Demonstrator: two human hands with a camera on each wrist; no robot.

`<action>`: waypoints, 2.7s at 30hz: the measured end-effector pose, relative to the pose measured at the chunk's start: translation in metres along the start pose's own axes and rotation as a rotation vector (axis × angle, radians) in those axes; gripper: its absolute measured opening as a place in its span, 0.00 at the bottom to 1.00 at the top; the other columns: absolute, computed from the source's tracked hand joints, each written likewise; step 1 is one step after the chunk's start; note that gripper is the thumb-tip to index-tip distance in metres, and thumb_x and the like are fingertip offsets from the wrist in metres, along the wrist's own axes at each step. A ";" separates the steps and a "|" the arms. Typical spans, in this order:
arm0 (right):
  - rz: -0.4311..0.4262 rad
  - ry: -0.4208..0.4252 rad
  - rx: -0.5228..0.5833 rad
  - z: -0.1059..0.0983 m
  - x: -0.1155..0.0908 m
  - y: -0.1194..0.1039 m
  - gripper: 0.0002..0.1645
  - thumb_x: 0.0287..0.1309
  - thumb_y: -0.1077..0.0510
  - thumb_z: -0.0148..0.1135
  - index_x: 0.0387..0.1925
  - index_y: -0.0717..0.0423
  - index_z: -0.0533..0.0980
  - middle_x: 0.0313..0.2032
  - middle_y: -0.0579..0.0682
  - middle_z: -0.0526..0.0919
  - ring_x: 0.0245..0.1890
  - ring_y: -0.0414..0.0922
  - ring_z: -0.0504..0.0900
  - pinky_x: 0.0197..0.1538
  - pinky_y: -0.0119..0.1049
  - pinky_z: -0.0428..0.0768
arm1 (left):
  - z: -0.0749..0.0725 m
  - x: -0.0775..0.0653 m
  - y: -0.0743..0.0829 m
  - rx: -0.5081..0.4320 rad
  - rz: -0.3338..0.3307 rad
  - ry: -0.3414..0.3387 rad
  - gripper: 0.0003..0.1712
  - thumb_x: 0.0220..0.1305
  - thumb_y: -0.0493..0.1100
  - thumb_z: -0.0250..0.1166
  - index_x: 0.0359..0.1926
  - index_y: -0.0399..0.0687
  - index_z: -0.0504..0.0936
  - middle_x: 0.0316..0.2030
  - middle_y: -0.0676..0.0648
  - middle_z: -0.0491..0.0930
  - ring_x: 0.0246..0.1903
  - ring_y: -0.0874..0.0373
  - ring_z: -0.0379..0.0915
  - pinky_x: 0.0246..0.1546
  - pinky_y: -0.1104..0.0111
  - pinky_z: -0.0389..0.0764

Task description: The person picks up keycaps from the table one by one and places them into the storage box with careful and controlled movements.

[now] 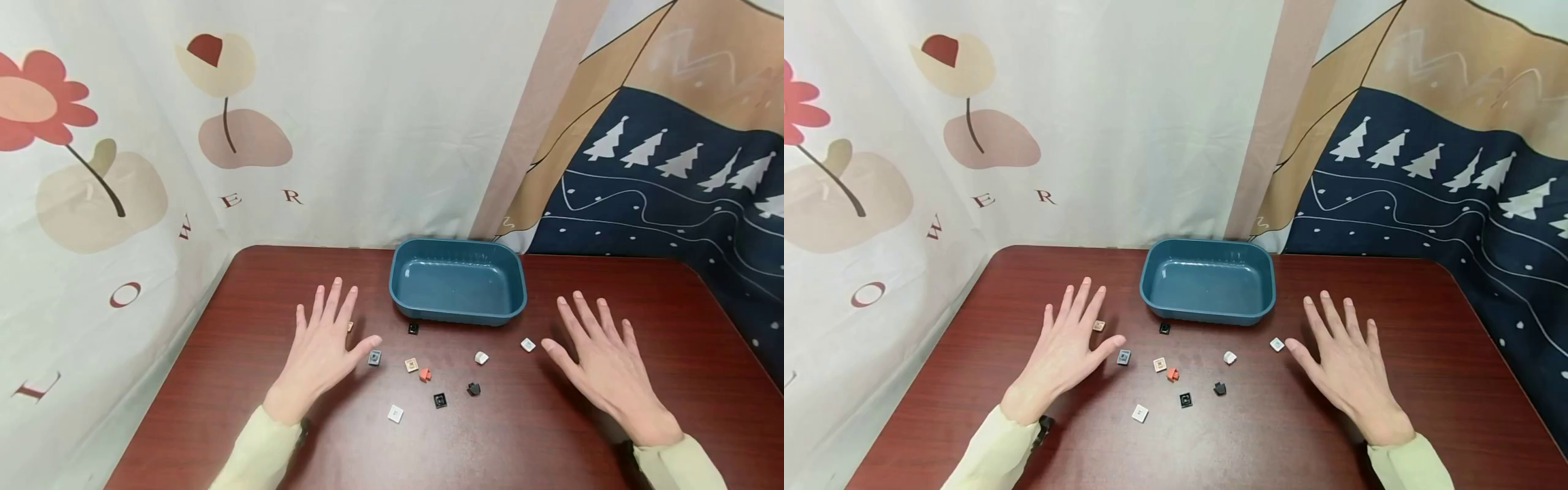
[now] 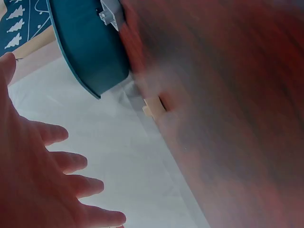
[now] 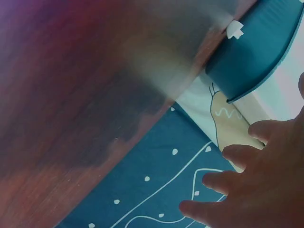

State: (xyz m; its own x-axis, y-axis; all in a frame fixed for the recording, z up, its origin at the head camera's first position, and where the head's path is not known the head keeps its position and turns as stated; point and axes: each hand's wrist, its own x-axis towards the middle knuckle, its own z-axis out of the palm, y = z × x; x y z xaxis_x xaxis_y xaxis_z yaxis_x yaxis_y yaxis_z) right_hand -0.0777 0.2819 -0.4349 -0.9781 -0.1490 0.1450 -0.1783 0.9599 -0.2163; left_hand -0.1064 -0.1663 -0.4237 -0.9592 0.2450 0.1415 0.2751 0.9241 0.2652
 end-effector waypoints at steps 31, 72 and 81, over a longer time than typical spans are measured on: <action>0.002 -0.057 0.134 0.001 0.044 -0.033 0.50 0.75 0.29 0.45 0.83 0.55 0.50 0.81 0.61 0.48 0.79 0.68 0.40 0.69 0.77 0.45 | 0.012 0.064 0.050 -0.140 0.018 -0.049 0.56 0.69 0.79 0.48 0.84 0.53 0.48 0.83 0.47 0.38 0.81 0.40 0.33 0.75 0.38 0.41; -0.004 -0.134 0.189 0.010 0.057 -0.038 0.50 0.76 0.31 0.45 0.82 0.58 0.49 0.81 0.59 0.49 0.80 0.67 0.41 0.70 0.76 0.48 | 0.031 0.062 0.050 -0.099 0.011 -0.152 0.57 0.72 0.77 0.46 0.84 0.43 0.42 0.83 0.47 0.34 0.80 0.38 0.36 0.72 0.32 0.48; 0.019 -0.135 0.175 0.001 0.047 -0.027 0.54 0.74 0.28 0.43 0.82 0.60 0.48 0.81 0.61 0.46 0.80 0.67 0.42 0.70 0.75 0.49 | 0.031 0.062 0.049 -0.100 -0.010 -0.127 0.59 0.71 0.79 0.46 0.84 0.44 0.42 0.83 0.44 0.34 0.80 0.37 0.33 0.72 0.33 0.48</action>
State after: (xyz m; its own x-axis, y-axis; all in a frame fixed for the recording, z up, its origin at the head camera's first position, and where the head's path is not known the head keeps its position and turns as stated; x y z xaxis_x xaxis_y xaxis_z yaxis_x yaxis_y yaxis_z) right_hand -0.1186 0.2493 -0.4234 -0.9849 -0.1729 0.0112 -0.1639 0.9087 -0.3839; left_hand -0.1541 -0.0969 -0.4316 -0.9608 0.2768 0.0180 0.2645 0.8946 0.3602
